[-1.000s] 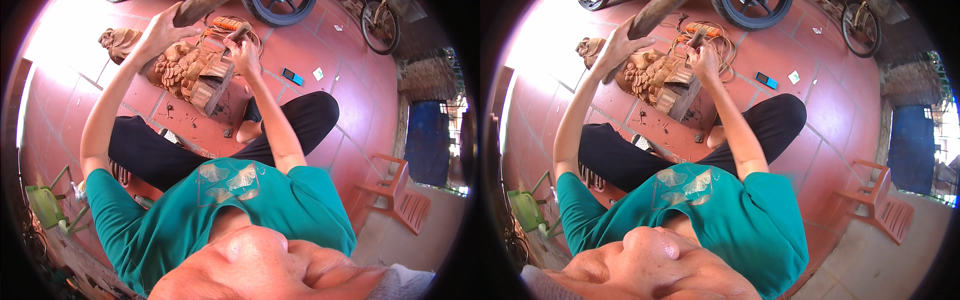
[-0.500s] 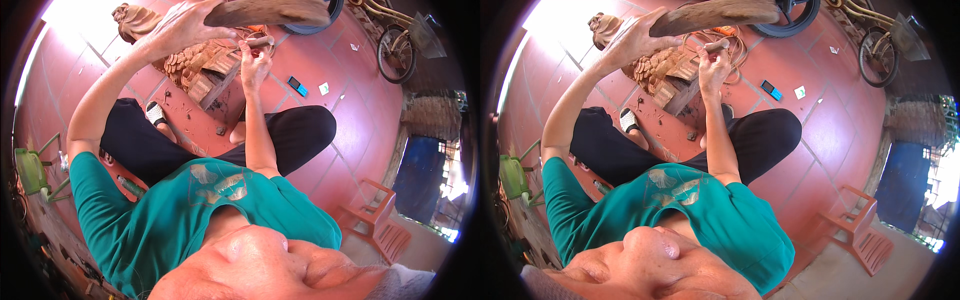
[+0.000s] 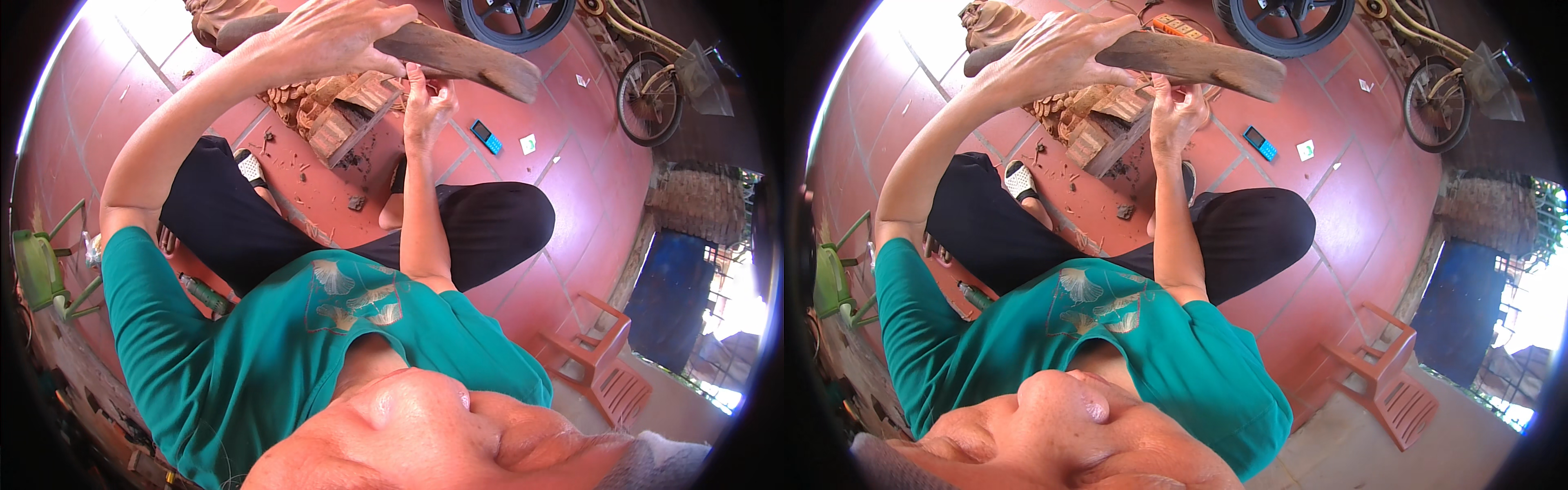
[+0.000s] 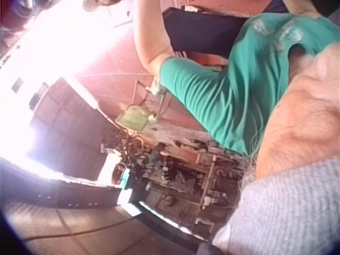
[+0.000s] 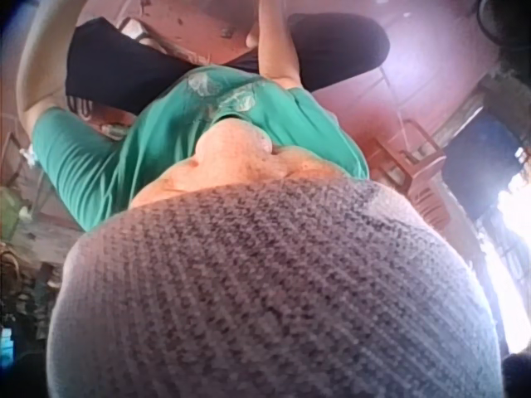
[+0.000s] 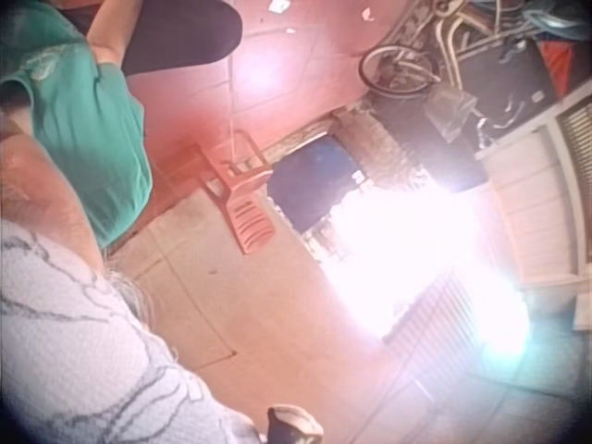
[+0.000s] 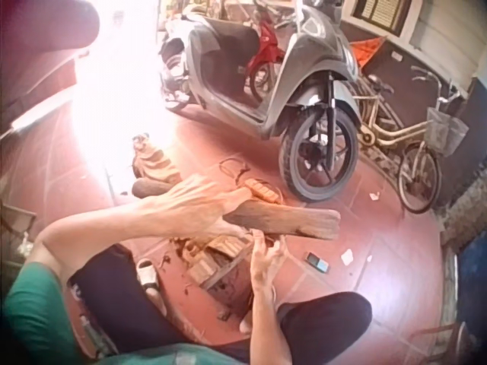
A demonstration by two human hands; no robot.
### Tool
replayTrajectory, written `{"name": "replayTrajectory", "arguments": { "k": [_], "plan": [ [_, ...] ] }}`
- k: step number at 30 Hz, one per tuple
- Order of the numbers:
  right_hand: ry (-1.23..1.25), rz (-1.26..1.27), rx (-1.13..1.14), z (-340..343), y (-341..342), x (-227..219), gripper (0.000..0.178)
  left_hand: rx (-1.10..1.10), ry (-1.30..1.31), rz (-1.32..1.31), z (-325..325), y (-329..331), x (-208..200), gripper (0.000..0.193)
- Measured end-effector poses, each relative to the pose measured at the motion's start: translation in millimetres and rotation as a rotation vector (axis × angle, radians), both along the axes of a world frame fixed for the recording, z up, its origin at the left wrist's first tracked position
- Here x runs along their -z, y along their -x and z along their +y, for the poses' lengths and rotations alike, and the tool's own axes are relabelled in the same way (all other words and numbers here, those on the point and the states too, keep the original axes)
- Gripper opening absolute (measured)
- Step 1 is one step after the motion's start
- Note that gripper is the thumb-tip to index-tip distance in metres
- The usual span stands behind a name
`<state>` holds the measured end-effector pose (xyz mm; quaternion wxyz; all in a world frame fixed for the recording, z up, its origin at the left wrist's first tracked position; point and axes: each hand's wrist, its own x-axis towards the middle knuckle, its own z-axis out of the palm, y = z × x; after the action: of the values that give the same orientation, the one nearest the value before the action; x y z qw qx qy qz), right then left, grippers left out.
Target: The person carves a wooden sculpture using a chisel and mallet. They repeatedly strike the chisel to shape the wood, occasionally adjusting the tool and the sculpture's position.
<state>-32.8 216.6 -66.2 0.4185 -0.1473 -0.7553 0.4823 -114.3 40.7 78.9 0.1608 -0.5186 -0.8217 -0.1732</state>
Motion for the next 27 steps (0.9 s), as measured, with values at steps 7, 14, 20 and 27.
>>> {"name": "replayTrajectory", "arguments": {
  "k": [7, 14, 20, 27],
  "plan": [
    [0.081, 0.024, 0.006, 3.9, -0.5, 8.4, 0.019, -0.038, 0.166, -0.302, 7.9, -19.0, -22.6, 0.074],
    [0.182, 0.064, -0.054, -8.4, -2.1, -3.4, 0.023, -0.096, 0.238, -0.270, 9.3, -17.8, -31.0, 0.072],
    [0.147, 0.081, -0.070, -2.4, 1.5, -2.0, 0.022, -0.077, -0.004, -0.124, 0.6, -9.6, -14.2, 0.072],
    [0.205, 0.031, -0.087, -3.1, 1.5, -6.3, 0.021, -0.125, 0.067, -0.201, -12.3, -0.4, -15.5, 0.069]
  ]
}}
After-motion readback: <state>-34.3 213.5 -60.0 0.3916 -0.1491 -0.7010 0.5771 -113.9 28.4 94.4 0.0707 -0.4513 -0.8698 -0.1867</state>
